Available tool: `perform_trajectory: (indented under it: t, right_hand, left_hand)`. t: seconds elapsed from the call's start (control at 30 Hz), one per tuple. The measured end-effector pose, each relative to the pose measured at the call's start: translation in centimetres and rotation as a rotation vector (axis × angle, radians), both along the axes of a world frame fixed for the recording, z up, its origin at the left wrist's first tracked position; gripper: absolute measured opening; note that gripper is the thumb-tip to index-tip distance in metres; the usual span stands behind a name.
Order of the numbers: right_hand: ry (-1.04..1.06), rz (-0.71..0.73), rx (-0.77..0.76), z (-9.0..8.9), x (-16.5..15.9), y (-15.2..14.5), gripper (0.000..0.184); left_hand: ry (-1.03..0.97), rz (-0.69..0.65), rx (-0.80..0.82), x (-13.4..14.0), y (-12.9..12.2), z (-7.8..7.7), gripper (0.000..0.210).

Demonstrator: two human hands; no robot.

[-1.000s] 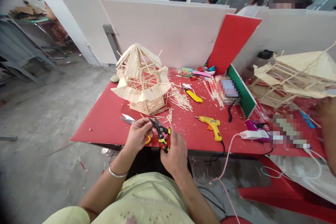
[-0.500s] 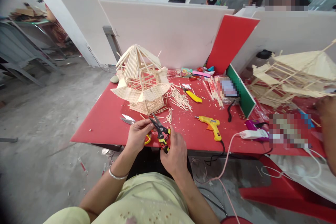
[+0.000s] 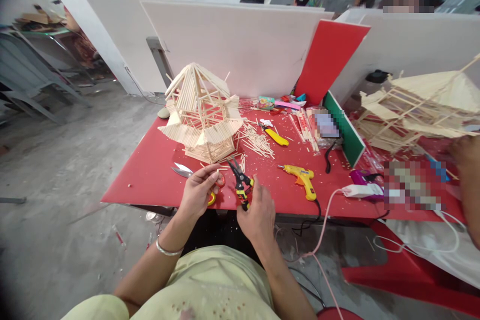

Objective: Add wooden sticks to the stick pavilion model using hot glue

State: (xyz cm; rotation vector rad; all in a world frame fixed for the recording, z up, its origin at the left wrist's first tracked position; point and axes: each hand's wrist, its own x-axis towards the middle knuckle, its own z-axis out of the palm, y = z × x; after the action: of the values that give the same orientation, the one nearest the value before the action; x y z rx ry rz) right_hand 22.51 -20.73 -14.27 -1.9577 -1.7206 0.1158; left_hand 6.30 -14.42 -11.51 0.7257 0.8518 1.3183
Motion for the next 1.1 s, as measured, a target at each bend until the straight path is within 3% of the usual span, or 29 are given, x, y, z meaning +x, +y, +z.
perform_trajectory:
  t: [0.2, 0.37, 0.47, 0.53, 0.63, 0.73, 0.8, 0.9, 1.1]
  right_hand:
    - [-0.291, -0.182, -0.061, -0.4, 1.8, 2.5, 0.076]
    - [-0.303, -0.151, 0.0, 0.3, 4.9, 3.9, 0.058]
    - [-0.345, -0.326, 0.044, 0.7, 8.6, 4.1, 0.051]
    - [-0.374, -0.443, -0.007, 0.6, 10.9, 4.0, 0.05]
    - [-0.387, -0.481, -0.106, 0.0, 12.9, 3.9, 0.046]
    - [-0.373, -0.491, -0.064, 0.1, 12.6, 4.0, 0.045]
    - [-0.316, -0.423, 0.015, 0.6, 11.4, 4.1, 0.045]
    - [-0.156, -0.121, 0.079, 1.6, 8.1, 3.8, 0.043]
    - [-0.036, 0.43, 0.003, 1.5, -0.9, 3.3, 0.031]
  left_hand:
    - [-0.149, -0.101, -0.069, 0.0, 0.1, 0.1, 0.029]
    - [-0.165, -0.136, -0.122, 0.3, 0.3, 0.4, 0.026]
    - [-0.2, -0.156, -0.16, 0.6, 0.6, 0.1, 0.025]
    - [-0.236, -0.167, -0.184, 0.9, 0.6, -0.1, 0.024]
    - [-0.278, -0.18, -0.208, 1.3, 0.6, -0.3, 0.023]
    - [-0.275, -0.19, -0.217, 1.5, 0.7, 0.0, 0.023]
    - [-0.262, -0.191, -0.22, 1.6, 0.7, 0.3, 0.023]
    - [-0.24, -0.175, -0.225, 1.6, 0.6, 0.5, 0.023]
    - [-0.241, -0.152, -0.202, 0.4, 0.1, 0.8, 0.02]
